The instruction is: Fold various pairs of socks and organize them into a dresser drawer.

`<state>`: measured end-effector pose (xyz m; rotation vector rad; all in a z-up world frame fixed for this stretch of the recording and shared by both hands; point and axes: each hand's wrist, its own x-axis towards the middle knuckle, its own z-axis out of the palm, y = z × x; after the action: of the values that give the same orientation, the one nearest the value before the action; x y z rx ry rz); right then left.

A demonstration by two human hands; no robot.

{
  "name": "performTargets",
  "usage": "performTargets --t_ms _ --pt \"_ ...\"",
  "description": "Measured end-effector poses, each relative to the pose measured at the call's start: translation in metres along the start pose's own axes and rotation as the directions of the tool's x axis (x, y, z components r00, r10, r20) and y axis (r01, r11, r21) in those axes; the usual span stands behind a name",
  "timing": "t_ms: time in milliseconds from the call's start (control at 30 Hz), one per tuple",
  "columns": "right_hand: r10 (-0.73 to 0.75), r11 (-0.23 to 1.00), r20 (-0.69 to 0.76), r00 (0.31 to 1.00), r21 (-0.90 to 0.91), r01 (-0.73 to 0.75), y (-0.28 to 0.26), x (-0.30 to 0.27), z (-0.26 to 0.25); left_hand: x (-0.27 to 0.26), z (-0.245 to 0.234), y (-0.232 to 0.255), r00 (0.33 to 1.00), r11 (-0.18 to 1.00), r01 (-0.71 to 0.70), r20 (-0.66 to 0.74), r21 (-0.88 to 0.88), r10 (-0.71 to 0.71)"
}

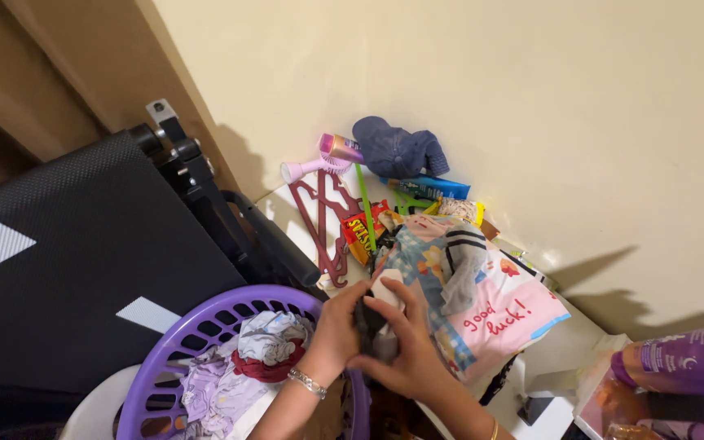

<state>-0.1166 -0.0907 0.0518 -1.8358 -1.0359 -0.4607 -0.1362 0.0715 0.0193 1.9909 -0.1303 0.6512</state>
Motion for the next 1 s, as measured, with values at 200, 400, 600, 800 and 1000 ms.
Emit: performTargets --t_ms 200,400,600,800,1000 --pt "0.134 0.99 0.354 0.926 0.003 -0.144 0.039 -0.002 -0.025 -0.009 0.0 -0.011 0.838 0.839 0.518 0.295 -0.167 -0.459" --pt "0.715 0.664 0.115 0.689 0.195 -0.722 0.079 -0.001 -0.037 -0.01 -0.005 -0.008 0.895 0.93 0.348 0.338 -0.12 -0.292" --pt "0.687 0.66 -0.278 0.671 0.625 -0.417 0.063 0.009 -0.009 -0.01 0.007 0.015 0.906 0.946 0.268 0.381 -0.182 -0.183" --pt "0.624 0.588 0.024 0.781 0.644 -0.489 0.065 -0.051 0.012 -0.009 0.01 -0.005 0.884 0.918 0.323 0.419 -0.229 -0.206" --pt "0.583 0.433 0.41 0.702 0.574 -0.695 0.087 -0.072 -0.006 0.0 -0.001 -0.01 0.946 0.957 0.217 0.283 -0.193 -0.157"
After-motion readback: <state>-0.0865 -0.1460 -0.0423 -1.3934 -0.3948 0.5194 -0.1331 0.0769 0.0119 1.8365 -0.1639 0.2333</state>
